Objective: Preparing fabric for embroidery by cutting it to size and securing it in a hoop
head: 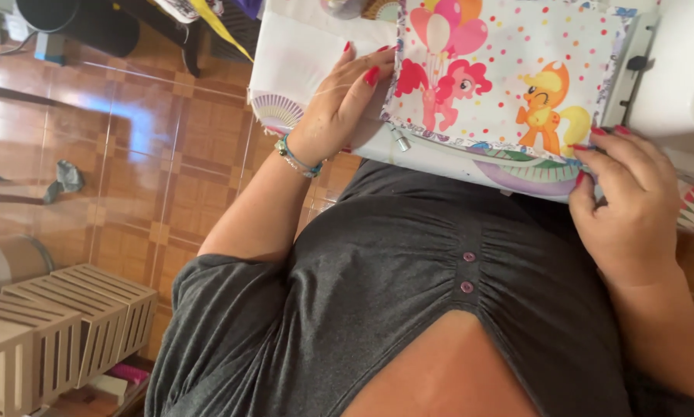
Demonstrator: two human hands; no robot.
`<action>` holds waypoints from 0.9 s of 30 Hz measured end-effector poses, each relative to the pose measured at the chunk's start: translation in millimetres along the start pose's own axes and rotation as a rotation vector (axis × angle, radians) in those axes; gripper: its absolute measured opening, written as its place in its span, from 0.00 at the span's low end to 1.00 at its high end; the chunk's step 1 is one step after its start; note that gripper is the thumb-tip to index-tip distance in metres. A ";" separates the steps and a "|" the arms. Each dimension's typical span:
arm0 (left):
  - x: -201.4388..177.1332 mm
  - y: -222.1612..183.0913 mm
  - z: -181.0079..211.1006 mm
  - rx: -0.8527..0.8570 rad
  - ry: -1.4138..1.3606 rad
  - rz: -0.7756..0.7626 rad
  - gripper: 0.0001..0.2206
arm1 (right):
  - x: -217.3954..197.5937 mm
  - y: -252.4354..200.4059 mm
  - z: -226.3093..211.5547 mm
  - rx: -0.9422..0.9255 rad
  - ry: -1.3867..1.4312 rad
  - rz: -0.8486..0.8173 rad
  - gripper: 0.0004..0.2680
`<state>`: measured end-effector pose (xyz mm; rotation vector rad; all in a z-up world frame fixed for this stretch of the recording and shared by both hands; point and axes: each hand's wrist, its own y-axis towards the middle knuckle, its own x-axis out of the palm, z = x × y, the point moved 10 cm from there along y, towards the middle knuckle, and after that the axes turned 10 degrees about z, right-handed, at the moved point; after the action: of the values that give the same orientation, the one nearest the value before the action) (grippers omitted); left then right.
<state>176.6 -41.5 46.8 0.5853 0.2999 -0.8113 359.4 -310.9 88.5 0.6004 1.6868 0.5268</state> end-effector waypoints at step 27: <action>-34.7 -2.8 -6.6 -0.149 -0.656 0.320 0.11 | 42.8 7.2 -17.6 -0.040 0.154 -0.150 0.13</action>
<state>151.5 -18.5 56.6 0.1954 -0.3271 -0.6226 336.1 -278.1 64.4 0.4094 1.8456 0.5078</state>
